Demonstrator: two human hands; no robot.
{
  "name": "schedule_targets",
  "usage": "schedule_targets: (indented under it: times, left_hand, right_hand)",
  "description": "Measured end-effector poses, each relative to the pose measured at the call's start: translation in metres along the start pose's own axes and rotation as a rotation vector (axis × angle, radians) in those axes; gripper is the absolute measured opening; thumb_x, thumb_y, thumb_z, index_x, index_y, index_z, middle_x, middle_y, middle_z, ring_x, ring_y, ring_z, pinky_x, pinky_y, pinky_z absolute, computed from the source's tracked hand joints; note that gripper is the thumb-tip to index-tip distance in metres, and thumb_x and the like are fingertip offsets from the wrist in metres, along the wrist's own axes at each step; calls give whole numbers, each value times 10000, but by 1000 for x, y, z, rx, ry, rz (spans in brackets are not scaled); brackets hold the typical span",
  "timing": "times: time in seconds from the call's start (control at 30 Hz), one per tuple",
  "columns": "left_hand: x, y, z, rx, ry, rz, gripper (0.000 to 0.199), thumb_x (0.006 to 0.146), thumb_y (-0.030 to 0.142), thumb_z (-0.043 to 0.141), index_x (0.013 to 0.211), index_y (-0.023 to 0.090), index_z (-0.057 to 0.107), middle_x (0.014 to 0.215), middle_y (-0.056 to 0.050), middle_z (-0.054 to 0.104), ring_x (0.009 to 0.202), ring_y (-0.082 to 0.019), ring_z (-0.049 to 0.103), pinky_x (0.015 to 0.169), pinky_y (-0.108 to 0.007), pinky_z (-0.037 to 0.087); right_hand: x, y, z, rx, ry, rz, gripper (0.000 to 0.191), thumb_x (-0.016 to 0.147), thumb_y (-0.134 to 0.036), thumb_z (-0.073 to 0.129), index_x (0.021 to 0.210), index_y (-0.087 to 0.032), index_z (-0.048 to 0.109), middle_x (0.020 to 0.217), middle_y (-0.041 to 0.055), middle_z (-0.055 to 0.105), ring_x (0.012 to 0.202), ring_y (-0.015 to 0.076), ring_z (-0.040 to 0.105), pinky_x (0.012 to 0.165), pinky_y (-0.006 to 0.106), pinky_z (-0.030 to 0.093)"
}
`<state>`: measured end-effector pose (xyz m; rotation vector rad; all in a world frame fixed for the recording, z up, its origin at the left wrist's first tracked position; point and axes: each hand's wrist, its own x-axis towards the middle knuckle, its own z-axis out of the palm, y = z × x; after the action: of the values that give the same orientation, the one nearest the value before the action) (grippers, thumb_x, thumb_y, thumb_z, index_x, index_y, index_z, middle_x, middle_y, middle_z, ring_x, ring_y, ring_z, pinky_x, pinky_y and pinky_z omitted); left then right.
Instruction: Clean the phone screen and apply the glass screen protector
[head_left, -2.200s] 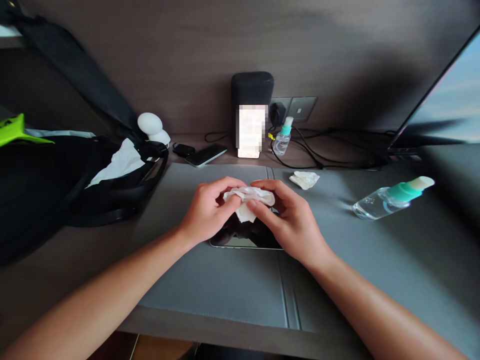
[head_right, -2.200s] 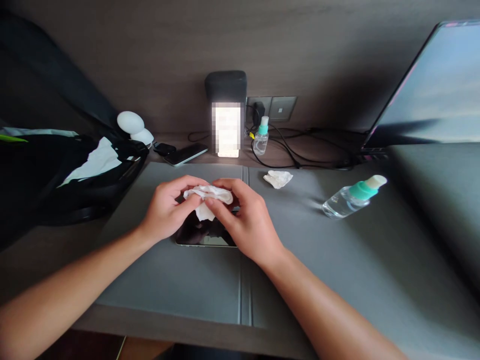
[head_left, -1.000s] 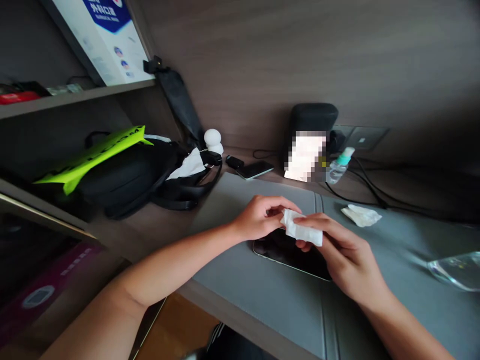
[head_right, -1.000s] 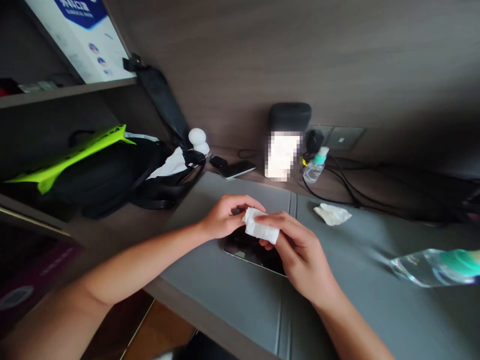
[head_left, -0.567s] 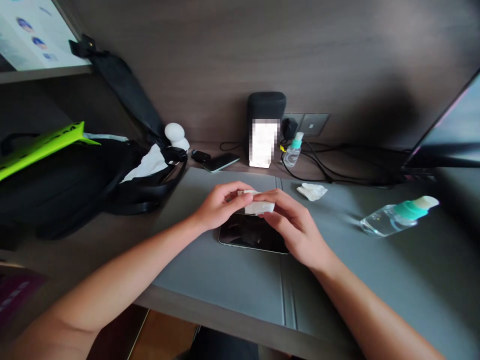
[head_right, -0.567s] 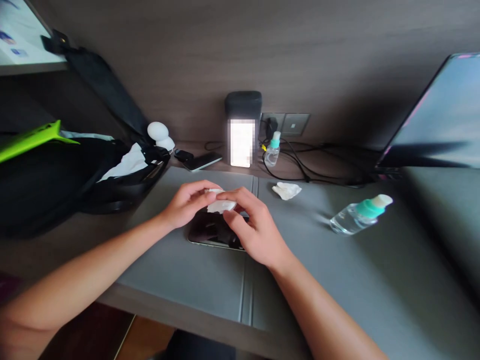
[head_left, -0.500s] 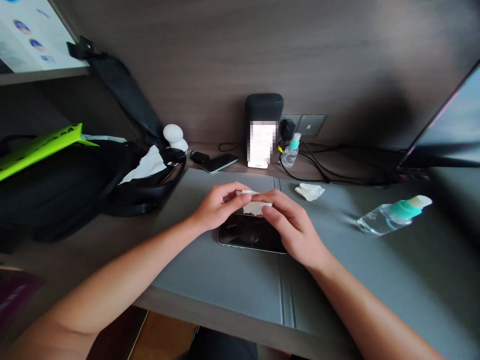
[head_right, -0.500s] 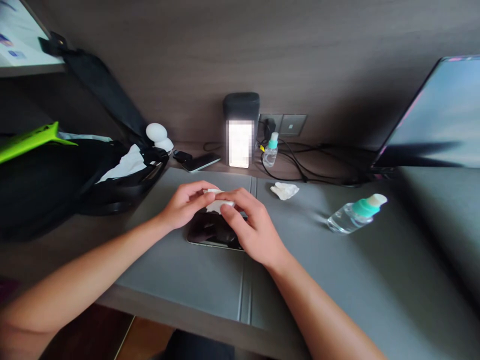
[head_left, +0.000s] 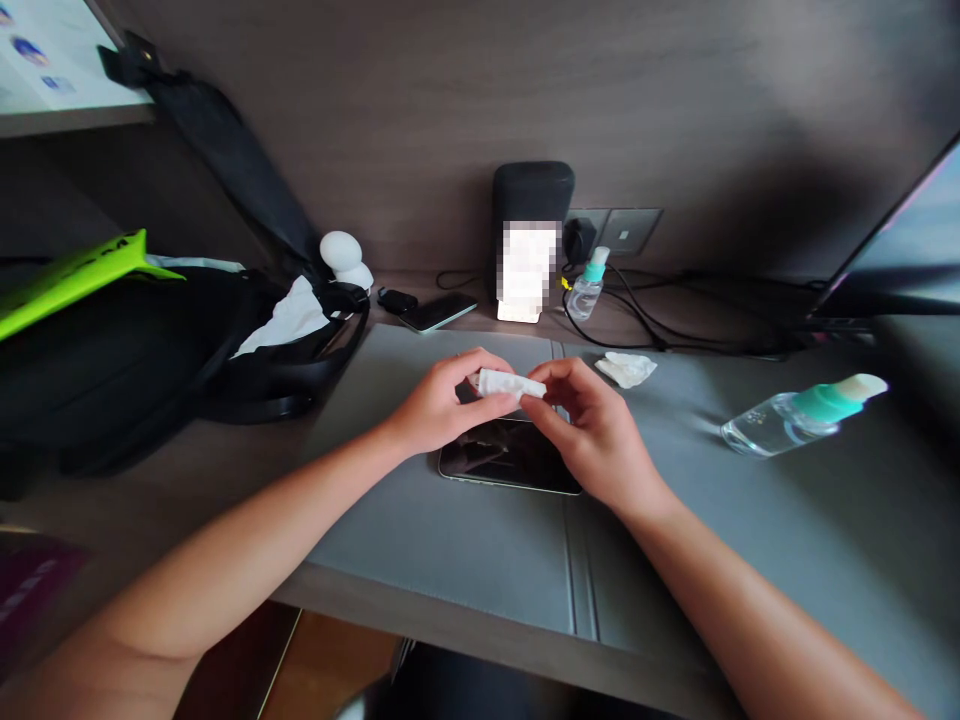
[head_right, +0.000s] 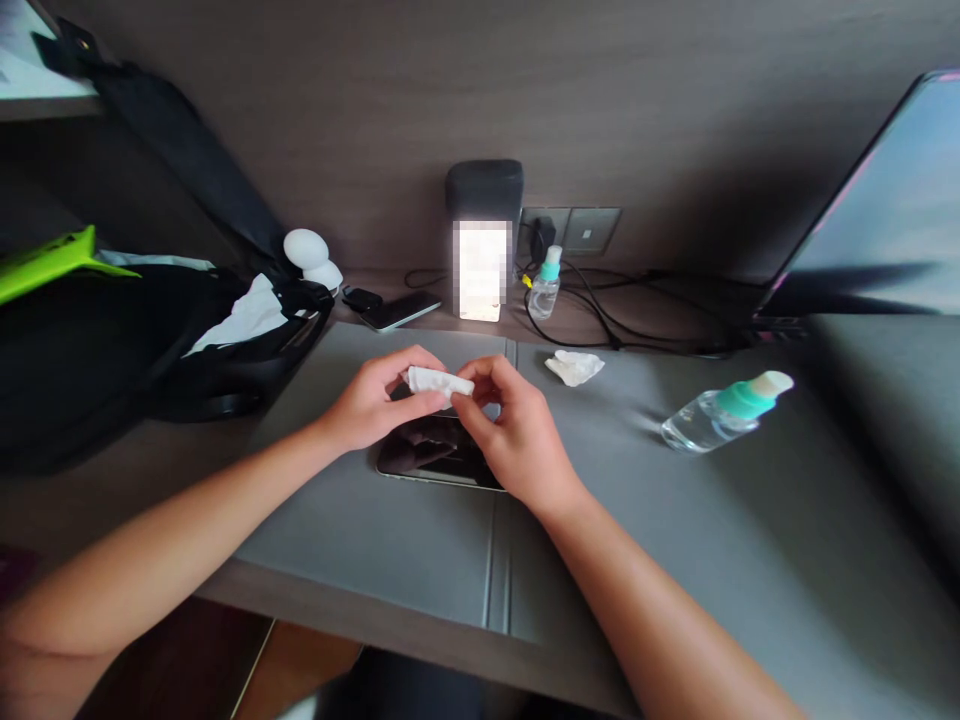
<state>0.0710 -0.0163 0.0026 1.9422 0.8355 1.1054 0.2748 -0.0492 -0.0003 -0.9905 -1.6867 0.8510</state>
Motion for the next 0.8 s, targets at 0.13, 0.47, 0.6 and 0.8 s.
schedule_targets:
  times: [0.13,0.47,0.6,0.8]
  left_hand:
    - [0,0,-1,42,14,31,101,880,279,730,922,189,709,880,-16,728,796,-144,630,769,-278,485]
    - [0,-2,-1,-61,-34,-4,167,868,335,737,931,188,688,858,-15,709,742,-138,611,704,-272,497]
    - [-1,-3,1,-102,-54,-11,197,873,366,747,924,191,673,865,-22,701,780,-150,616,760,-298,512]
    - [-1,-3,3,-166,-63,-24,177,851,339,783,911,192,705,863,-11,716,781,-143,616,775,-298,499]
  right_hand:
    - [0,-3,0,-130,-3,-78,65,948,-268,661,991,-232,630,938,14,671,841,167,620,805,327,494]
    - [0,-6,2,69,78,5,115,899,-342,744,914,-243,688,861,6,687,797,174,634,800,337,524]
    - [0,-8,4,154,81,12,210,884,-361,771,1045,-259,682,960,22,692,862,182,654,816,338,545]
    - [-2,-7,3,42,40,-157,44,963,-271,691,974,-271,733,1034,37,678,1009,201,656,945,376,516]
